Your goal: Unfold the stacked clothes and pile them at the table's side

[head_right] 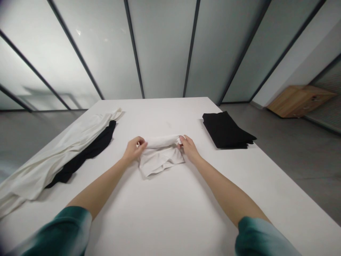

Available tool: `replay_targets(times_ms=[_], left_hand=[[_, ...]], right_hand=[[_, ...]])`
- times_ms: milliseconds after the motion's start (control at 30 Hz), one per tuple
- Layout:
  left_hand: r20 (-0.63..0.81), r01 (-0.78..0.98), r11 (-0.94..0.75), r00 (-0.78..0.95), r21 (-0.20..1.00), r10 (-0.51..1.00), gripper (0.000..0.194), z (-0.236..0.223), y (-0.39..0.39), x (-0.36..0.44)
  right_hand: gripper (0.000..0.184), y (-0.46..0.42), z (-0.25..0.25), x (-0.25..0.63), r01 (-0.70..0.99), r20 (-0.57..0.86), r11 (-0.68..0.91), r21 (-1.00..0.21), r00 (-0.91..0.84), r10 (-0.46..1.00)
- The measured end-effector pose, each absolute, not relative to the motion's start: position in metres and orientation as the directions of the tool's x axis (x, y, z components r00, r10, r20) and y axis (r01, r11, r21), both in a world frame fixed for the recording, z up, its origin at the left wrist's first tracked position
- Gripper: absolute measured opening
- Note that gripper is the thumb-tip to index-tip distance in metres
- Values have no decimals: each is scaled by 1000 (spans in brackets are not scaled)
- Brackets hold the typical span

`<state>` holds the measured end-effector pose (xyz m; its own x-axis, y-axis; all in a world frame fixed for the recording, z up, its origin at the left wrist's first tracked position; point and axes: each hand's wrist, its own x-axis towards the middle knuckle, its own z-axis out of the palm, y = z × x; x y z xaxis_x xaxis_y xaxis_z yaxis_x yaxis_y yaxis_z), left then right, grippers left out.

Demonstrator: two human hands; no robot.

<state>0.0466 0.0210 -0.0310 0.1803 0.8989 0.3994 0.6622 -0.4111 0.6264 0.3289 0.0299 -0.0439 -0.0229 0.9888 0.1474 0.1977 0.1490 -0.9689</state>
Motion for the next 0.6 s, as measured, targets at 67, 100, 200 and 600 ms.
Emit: replay_targets(times_ms=[67, 100, 200, 600], left_hand=[[344, 674, -593, 483, 441, 805, 52, -27, 6, 64], [316, 666, -653, 571, 362, 758, 59, -26, -1, 72], [274, 692, -687, 632, 222, 725, 36, -28, -7, 85], [454, 707, -543, 341, 453, 823, 32, -28, 10, 56]], right_hand=[[37, 36, -44, 331, 25, 111, 111, -994, 8, 994], [36, 39, -44, 333, -42, 102, 102, -994, 17, 995], [34, 47, -45, 343, -151, 125, 132, -980, 54, 991], [26, 51, -68, 353, 421, 258, 181, -889, 133, 957]])
